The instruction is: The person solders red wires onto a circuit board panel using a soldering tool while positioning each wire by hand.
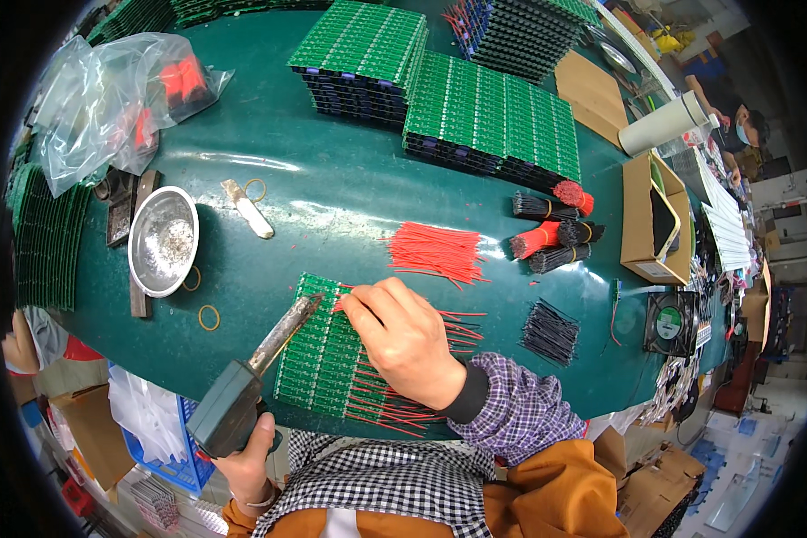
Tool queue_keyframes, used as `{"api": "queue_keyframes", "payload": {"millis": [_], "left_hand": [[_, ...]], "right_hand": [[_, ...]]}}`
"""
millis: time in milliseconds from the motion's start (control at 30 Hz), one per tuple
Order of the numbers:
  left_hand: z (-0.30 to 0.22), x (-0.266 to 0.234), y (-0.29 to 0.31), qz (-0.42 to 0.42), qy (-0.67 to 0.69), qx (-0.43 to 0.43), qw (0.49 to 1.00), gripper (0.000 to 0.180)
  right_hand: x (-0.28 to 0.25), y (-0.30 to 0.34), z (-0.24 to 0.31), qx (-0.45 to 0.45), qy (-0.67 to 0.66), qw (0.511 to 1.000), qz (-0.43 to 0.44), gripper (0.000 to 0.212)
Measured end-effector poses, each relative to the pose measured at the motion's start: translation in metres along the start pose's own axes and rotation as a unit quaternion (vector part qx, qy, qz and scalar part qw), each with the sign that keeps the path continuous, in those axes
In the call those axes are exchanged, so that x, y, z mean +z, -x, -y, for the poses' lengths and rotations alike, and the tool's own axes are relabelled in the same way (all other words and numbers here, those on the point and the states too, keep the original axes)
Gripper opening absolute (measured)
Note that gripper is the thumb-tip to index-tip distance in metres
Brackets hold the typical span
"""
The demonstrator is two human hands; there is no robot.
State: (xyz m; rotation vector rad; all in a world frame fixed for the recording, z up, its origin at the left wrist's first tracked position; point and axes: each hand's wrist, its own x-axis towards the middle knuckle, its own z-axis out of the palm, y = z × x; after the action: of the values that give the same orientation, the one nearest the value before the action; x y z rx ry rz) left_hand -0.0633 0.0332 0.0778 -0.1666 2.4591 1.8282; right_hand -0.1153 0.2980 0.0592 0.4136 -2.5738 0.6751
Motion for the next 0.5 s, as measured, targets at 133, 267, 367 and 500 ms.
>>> {"api": "queue_keyframes", "payload": {"millis": [133,267,367,500], "left_hand": [[-0.0003,-0.0011,0.0029,-0.017,0.005,-0.009,1.000,0.042],[0.0029,-0.0029,0.0040,-0.017,0.010,-0.019,1.000,0.042],[0.0026,-0.0018,0.0025,-0.012,0.020,-0.016,1.000,0.040],[0.0060,-0.0015,0.0033,-0.019,-0.006,0.003,1.000,0.036]], "right_hand": [[-0.0089,-0.0054,0.0078,-0.009,-0.011,0.999,-0.031,0.033],[-0.0044,-0.0001,0.0068,-0.013,-0.021,0.999,-0.021,0.033],[-0.0028,0.0031,0.0035,-0.028,-0.008,1.000,-0.001,0.032],[-0.0014,0.0020,0.0054,-0.016,-0.013,1.000,0.004,0.031]]}}
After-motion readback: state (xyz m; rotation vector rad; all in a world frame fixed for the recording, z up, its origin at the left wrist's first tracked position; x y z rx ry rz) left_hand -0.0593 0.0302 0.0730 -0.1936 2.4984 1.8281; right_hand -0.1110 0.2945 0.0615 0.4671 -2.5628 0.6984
